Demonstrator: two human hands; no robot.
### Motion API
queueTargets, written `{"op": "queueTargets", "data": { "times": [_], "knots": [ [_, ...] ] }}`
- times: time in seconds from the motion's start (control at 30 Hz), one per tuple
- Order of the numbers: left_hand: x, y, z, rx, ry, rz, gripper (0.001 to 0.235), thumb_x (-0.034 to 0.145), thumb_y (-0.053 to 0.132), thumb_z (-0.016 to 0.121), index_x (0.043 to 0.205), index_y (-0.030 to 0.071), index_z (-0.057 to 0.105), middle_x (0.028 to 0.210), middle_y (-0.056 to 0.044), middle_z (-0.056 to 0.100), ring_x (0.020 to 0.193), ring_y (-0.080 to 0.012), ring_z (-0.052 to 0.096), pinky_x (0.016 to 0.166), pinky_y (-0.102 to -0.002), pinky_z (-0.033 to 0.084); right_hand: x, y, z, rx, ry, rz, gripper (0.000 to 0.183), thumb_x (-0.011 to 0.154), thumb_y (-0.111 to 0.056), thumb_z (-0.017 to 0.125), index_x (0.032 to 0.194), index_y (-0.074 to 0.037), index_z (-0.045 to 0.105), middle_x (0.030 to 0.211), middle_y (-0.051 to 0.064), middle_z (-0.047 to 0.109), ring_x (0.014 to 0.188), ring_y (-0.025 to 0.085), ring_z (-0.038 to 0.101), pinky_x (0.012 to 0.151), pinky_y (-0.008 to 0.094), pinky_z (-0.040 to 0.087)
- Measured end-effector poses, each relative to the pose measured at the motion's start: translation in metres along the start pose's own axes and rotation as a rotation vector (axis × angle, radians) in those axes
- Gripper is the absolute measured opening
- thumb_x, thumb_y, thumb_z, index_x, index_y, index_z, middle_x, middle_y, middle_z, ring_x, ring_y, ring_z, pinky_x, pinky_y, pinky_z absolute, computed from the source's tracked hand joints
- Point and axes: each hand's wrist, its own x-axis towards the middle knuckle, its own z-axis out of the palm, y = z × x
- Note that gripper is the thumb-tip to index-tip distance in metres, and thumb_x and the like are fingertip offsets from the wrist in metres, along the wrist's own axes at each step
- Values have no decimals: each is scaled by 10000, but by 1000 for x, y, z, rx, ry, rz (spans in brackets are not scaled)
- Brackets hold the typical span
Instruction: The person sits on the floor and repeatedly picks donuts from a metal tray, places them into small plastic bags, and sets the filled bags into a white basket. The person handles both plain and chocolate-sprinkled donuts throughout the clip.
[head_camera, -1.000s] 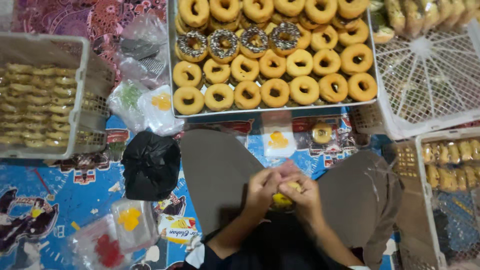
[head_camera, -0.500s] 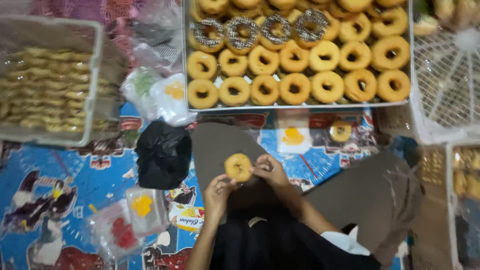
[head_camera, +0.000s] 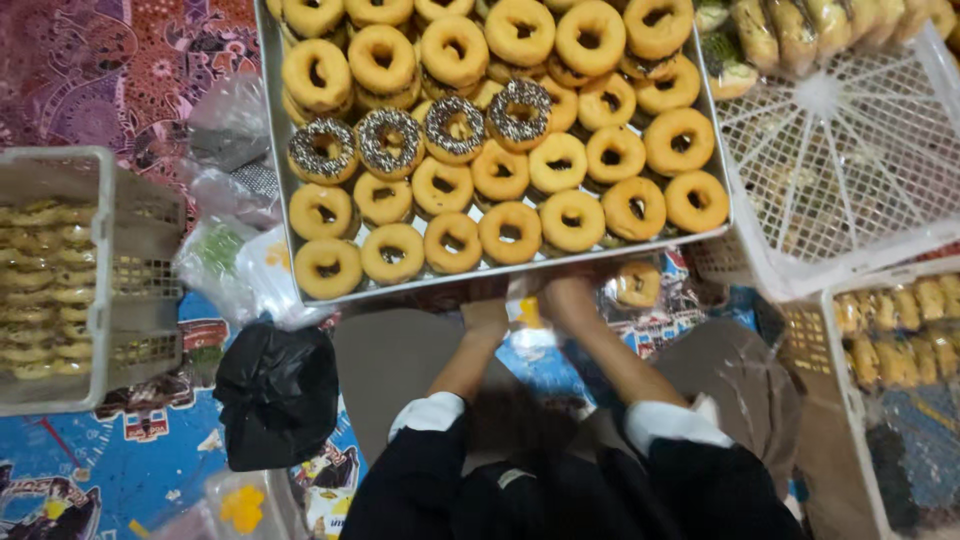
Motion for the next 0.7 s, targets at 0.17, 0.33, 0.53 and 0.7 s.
{"op": "queueTargets", "data": {
  "times": [0.17,0.33,0.53,0.7],
  "knots": [
    [9,-7,8,138,40,-35,1083,723,655,776,1592,304,232,1692,-96,89,1548,-394,45,1192,-693,122,52,-62,15,11,-310,6,174,869,-244,646,872,-97,737,880,179,724,834,356,712,804,490,556],
    [11,-6,6,76,86,-20,1166,615,649,854,1566,264,301,1660,-107,179,1531,-381,100,1190,-652,136,42,-45,18,81,-313,37,222,893,-281,638,902,-93,756,872,152,742,831,323,739,793,463,575],
    [-4,-8,9,-58,75,31,1093,579,665,864,1473,192,452,1569,-141,371,1474,-372,259,1164,-599,239,27,-35,33,144,-329,51,281,921,-326,629,938,-90,779,861,118,765,827,284,770,781,432,597],
    [-59,14,-25,-332,144,-14,889,833,549,756,1536,136,401,1612,-164,378,1527,-382,261,1244,-607,190,-5,-41,-62,404,-305,-79,329,945,-363,621,969,-86,798,853,91,783,824,251,796,771,405,616]
  ]
}}
